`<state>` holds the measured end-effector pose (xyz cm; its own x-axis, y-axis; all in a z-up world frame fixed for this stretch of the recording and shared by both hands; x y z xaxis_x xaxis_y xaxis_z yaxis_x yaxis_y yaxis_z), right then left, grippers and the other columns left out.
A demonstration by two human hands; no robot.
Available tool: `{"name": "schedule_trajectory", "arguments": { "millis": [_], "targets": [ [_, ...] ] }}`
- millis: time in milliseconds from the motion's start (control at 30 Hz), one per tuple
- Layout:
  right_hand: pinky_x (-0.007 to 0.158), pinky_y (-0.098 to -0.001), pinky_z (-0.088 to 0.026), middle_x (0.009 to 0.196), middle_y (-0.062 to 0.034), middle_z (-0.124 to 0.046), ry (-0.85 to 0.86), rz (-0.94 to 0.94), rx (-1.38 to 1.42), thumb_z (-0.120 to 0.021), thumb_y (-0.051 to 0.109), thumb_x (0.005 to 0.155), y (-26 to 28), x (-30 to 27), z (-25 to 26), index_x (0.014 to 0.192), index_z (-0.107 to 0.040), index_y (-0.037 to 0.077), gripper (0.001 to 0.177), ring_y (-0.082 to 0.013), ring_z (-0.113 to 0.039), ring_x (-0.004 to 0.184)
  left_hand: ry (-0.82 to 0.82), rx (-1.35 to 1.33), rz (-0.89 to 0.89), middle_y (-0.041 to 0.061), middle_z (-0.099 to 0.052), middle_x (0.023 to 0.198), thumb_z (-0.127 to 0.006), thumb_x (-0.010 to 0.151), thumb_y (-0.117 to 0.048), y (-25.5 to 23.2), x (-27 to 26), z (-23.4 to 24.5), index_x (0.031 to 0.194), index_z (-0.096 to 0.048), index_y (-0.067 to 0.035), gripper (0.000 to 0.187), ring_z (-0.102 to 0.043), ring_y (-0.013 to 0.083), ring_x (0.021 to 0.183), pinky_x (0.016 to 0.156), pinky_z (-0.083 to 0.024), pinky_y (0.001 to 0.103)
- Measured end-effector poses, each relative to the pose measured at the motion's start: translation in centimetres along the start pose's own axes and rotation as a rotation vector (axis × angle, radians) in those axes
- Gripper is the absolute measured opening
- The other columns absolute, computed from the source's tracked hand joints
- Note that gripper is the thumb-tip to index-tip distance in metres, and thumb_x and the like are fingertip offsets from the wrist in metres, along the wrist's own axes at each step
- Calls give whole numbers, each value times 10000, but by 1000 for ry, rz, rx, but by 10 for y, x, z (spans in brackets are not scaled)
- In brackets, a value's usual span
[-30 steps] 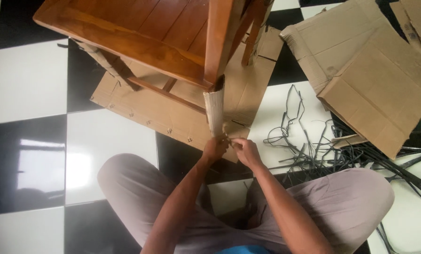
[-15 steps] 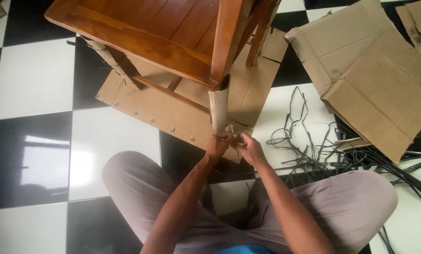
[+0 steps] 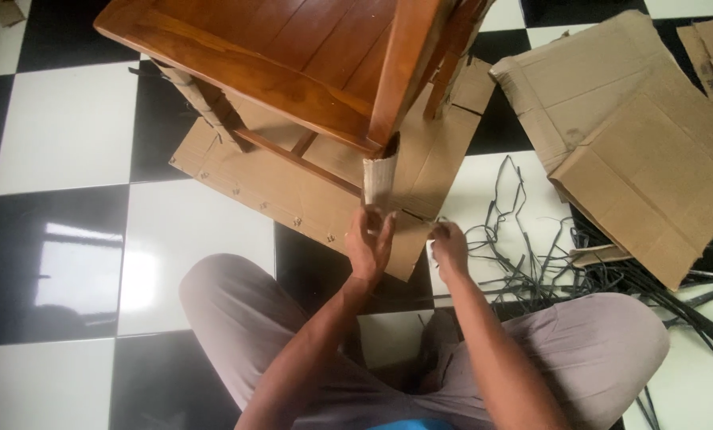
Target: Wrapping a wooden chair leg with cardboard and securing it with wire
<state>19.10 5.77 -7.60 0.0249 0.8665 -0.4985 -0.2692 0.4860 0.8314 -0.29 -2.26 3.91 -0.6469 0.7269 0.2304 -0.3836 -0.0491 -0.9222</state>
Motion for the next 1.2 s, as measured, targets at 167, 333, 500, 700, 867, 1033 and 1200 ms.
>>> {"name": "schedule_trajectory", "arguments": {
  "millis": [167,333,500,700,867,1033,1200],
  "targets": [
    [989,-514,-536,1153,-149,-737,166,275,-426,-646,408,993,85,0,-14,1316,-619,218,376,-375,-686,1143,-64,-22,29,102,-672,970,-808,852,-175,-31,25,26,1140,-581,-130,370,-703,292,879,786,-591,406],
    [869,-534,-590,1012,-226,-758,421,606,-671,-771,318,939,197,-38,-26,1398,-605,103,534,-404,-745,962,95,-10,-142,175,-658,1076,-751,914,-135,-21,66,31,1284,-552,-58,428,-705,347,961,807,-605,447],
    [946,-547,-561,1025,-153,-763,543,595,-897,-793,530,842,194,-7,-48,1468,-502,46,843,-392,-712,1086,282,47,-202,136,-665,1183,-740,873,-140,-25,96,49,1383,-545,-120,546,-686,339,1082,848,-612,428],
    [930,-588,-566,947,-274,-754,467,618,-860,-736,635,865,211,-32,-89,1109,-618,-72,757,-457,-715,1037,351,-170,81,246,-602,1376,-542,1055,-282,0,88,37,1481,-498,-64,481,-579,427,1298,1003,-552,515],
    [802,-592,-583,877,-267,-739,365,650,-839,-723,442,891,227,-59,-88,1003,-626,-33,498,-455,-727,967,383,-159,113,315,-565,1393,-514,1065,-341,-46,75,42,1489,-465,-16,536,-530,514,1310,1021,-535,568],
    [799,-608,-584,885,-237,-744,286,644,-908,-709,454,848,197,-18,-90,994,-598,26,465,-451,-730,956,416,-30,126,340,-551,1377,-502,1059,-421,-46,75,32,1494,-447,-4,606,-517,538,1303,1081,-480,620],
    [748,-675,-545,894,-284,-714,315,765,-778,-758,361,830,203,-25,-84,1071,-570,25,454,-521,-697,960,337,-25,31,329,-610,1204,-532,1063,-384,-32,74,14,1448,-490,-11,537,-593,557,1154,950,-546,615]
  ]
}}
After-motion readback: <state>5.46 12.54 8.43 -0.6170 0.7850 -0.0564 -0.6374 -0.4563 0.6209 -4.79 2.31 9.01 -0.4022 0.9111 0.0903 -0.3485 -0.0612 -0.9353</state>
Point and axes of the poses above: each hand's wrist, its own x-axis towards the middle knuckle, its own z-axis out of the back of the hand, y = z × x, the point moved 7 cm from there along x, towards the middle knuckle
